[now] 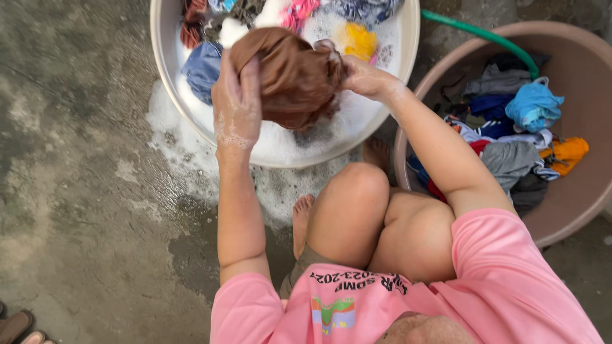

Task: The person washes clothes by scrubbing garments in a basin of soapy water, wringing them out by hand, and placing them into an adjacent basin.

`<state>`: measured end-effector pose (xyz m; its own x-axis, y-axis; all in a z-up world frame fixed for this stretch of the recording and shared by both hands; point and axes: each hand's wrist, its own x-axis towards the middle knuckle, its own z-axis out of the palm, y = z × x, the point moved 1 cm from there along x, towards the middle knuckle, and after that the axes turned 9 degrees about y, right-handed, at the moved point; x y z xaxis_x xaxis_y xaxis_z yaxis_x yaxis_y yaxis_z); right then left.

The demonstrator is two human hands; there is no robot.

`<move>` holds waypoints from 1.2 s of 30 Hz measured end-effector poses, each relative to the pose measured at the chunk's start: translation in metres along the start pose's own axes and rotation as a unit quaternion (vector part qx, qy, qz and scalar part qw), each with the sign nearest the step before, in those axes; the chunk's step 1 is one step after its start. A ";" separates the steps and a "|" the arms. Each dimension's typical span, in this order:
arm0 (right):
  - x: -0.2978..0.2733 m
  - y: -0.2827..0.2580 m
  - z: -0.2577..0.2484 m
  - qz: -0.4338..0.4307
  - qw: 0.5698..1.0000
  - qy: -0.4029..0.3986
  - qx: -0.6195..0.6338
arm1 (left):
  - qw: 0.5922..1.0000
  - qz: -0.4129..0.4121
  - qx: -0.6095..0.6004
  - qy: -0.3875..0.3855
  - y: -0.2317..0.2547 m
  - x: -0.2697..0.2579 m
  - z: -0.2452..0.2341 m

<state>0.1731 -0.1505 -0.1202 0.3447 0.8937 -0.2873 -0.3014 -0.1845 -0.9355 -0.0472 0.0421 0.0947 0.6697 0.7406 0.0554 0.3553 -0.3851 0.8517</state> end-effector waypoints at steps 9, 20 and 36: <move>0.033 -0.041 0.069 -0.021 0.849 0.047 -0.525 | 0.906 0.000 0.398 -0.146 -0.136 0.004 0.105; 0.056 0.168 0.039 0.083 0.834 -0.002 -0.545 | 0.877 -0.134 0.328 -0.324 -0.247 -0.025 0.224; -0.025 -0.251 0.132 -0.290 0.908 0.061 -0.297 | 0.995 0.070 0.043 0.054 -0.150 -0.045 0.140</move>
<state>0.1234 -0.0722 0.1492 0.3984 0.8659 0.3026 0.4831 0.0823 -0.8717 -0.0392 -0.0103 -0.1089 0.6443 0.7291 0.2307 0.3208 -0.5315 0.7839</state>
